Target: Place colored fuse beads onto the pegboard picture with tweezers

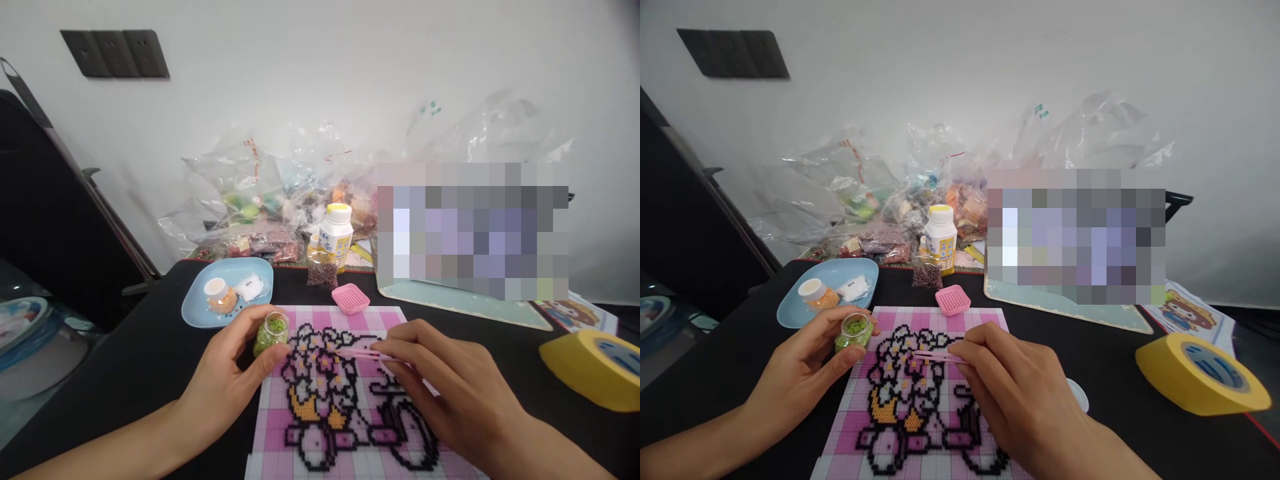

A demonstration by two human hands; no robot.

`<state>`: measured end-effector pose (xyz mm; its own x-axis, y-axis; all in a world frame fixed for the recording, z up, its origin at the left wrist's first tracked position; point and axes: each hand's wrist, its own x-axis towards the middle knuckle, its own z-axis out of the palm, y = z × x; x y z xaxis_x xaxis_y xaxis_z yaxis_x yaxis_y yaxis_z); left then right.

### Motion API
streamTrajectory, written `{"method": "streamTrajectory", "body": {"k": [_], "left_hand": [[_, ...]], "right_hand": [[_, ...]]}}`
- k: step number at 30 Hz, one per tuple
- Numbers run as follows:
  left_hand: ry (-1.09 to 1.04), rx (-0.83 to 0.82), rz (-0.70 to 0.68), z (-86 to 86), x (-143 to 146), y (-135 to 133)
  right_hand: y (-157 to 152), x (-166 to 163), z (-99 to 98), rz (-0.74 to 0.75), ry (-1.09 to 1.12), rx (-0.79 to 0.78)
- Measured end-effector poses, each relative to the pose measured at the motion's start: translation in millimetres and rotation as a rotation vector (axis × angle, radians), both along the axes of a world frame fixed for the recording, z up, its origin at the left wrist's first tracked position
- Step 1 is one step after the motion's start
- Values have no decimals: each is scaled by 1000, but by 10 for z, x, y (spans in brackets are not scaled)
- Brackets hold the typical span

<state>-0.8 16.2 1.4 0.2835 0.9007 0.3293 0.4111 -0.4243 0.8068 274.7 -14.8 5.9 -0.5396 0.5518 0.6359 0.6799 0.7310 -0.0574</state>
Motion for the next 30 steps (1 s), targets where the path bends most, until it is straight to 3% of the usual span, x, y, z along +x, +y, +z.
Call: {"method": "streamTrajectory", "body": {"k": [12,24,30], "left_hand": [[50,33,-64,6,2,-3],[3,17,-37,19,47,-8],[-4,19,-26,-5,54,8]], "right_hand": [[-56,-85,18,43,46,-77],[24,179,202,71,-44,-370],[22,196,208,63,-91,-446]]}}
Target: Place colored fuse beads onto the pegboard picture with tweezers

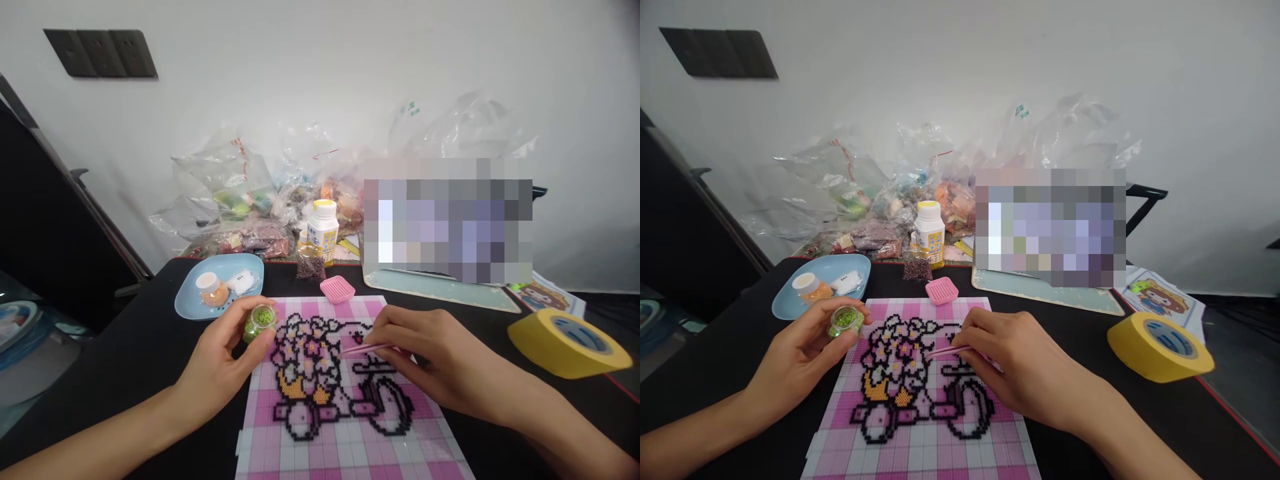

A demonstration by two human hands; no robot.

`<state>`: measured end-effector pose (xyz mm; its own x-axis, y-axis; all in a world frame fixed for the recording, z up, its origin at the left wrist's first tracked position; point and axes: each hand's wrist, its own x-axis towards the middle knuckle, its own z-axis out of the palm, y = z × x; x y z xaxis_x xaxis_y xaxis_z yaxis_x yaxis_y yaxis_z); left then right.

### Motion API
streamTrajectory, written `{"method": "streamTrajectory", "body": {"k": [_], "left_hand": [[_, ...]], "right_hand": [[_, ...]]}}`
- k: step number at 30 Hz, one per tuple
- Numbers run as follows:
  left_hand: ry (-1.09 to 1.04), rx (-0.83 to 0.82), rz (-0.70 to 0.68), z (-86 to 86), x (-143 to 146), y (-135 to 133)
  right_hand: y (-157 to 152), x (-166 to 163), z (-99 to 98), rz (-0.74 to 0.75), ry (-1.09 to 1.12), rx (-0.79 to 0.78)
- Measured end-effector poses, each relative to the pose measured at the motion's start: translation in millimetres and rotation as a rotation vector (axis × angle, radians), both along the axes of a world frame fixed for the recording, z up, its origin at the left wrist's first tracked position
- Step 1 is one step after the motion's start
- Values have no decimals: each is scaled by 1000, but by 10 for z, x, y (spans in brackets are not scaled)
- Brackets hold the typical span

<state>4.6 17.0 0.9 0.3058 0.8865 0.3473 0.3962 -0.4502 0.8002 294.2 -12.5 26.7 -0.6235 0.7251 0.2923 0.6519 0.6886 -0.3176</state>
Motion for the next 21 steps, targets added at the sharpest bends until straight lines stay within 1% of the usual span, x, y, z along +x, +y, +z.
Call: {"method": "streamTrajectory", "body": {"k": [7,21], "left_hand": [[-6,-25,-12,-5,-21,-15],[-9,-32,-23,-2,-18,-18]], "right_hand": [[21,5,-50,-33,-8,38],[13,-12,-67,-32,-23,31]]}}
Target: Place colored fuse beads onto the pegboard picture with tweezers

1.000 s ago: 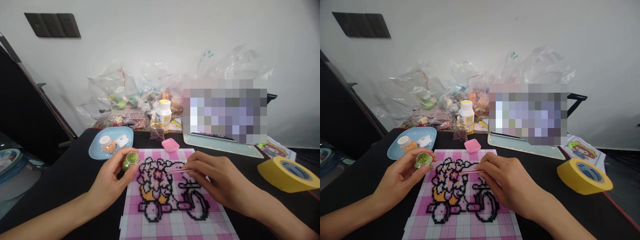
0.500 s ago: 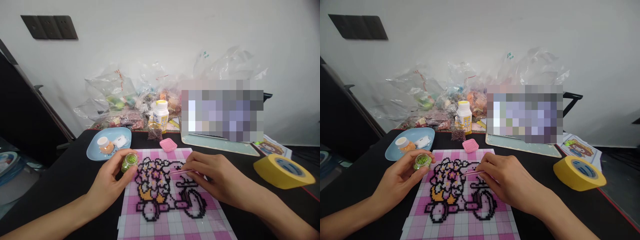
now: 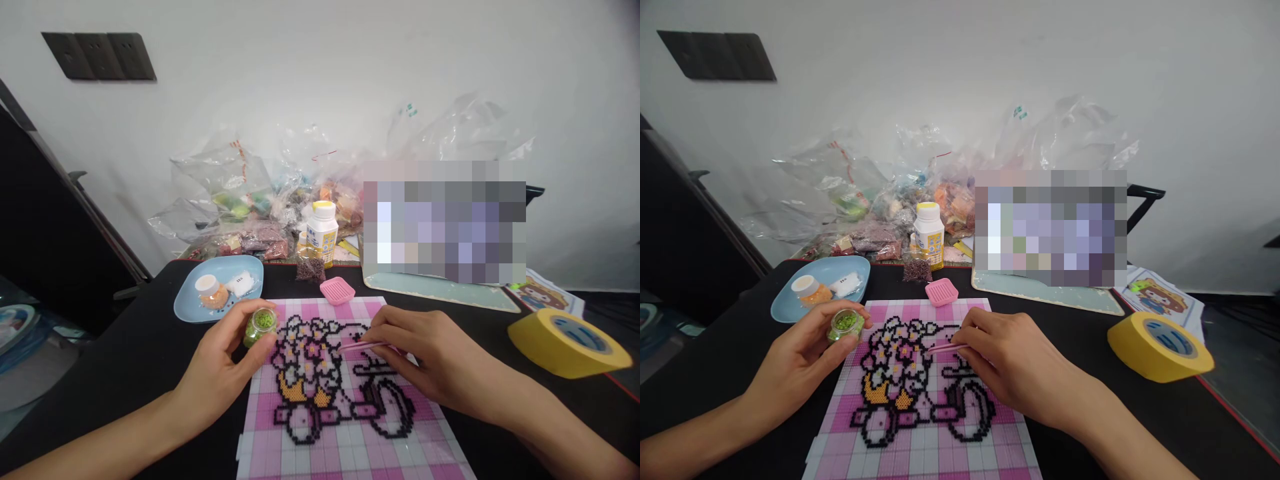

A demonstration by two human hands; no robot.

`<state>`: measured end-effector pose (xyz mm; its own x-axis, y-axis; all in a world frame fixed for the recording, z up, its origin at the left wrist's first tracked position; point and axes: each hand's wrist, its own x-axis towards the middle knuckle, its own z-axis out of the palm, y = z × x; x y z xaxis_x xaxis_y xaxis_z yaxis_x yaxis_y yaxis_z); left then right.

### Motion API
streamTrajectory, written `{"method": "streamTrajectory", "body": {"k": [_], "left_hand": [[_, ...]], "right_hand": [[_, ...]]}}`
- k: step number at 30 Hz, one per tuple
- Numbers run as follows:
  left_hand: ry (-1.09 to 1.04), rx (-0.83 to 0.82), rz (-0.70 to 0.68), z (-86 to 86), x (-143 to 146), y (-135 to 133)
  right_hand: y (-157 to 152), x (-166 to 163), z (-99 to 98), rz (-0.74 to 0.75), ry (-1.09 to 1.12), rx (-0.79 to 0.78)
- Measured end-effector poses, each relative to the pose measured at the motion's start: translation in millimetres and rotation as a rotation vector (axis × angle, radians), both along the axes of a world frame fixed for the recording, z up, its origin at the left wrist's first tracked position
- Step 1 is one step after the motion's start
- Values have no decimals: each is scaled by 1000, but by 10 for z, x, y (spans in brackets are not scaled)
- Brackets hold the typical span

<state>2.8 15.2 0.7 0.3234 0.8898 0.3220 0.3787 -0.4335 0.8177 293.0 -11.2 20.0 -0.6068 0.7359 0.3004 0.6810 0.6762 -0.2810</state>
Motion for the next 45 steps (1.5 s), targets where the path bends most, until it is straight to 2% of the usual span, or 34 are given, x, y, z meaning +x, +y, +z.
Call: {"method": "streamTrajectory", "body": {"k": [45], "left_hand": [[2,-50,-2,5,-7,-23]], "right_hand": [[5,-7,4,12,-11,13]]}}
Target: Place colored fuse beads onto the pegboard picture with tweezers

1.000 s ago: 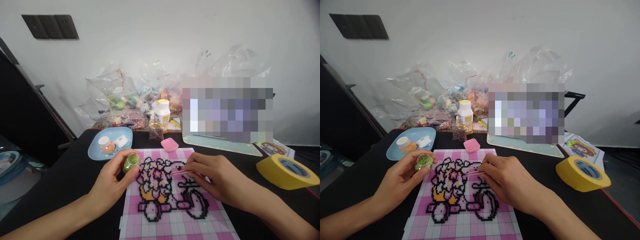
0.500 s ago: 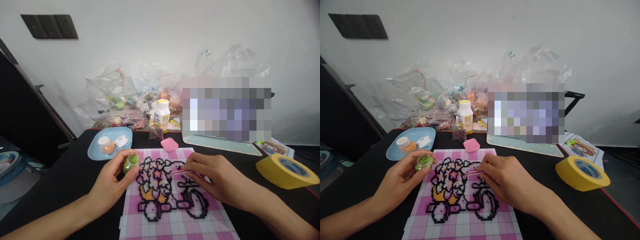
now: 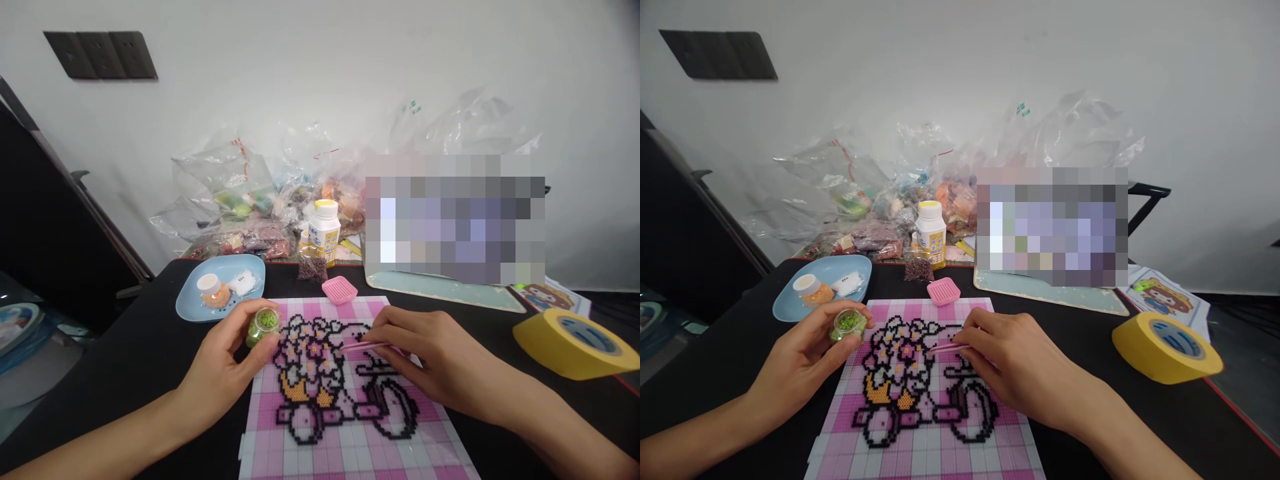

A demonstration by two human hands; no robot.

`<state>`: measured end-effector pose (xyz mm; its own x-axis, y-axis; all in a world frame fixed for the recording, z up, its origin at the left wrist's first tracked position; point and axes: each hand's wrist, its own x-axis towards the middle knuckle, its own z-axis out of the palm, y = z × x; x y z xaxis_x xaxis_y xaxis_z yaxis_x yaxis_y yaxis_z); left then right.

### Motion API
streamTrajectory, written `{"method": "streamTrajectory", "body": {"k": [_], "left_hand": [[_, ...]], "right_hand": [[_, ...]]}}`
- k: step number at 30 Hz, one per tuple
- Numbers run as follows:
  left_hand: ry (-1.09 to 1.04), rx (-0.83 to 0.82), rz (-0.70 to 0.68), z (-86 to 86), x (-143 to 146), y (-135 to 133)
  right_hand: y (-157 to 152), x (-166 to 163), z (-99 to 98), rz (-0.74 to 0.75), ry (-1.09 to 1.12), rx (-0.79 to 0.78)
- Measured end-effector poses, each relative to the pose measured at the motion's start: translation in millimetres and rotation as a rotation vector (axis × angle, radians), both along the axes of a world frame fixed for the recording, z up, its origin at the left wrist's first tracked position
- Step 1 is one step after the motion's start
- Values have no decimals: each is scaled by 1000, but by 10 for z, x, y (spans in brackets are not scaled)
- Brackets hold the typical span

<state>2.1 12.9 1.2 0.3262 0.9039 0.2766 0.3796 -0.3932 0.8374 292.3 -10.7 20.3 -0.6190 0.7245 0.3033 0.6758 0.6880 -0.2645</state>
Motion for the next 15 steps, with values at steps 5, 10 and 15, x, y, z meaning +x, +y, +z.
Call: {"method": "streamTrajectory", "body": {"k": [5,10,15], "left_hand": [[13,10,16,3,2,-3],[17,20,8,6,3,15],[34,103,-13,20,12,28]], "right_hand": [[-4,0,-9,-9,-8,3],[-2,7,-14,-8,-9,17],[4,-7,-25,-17,47,47]]}}
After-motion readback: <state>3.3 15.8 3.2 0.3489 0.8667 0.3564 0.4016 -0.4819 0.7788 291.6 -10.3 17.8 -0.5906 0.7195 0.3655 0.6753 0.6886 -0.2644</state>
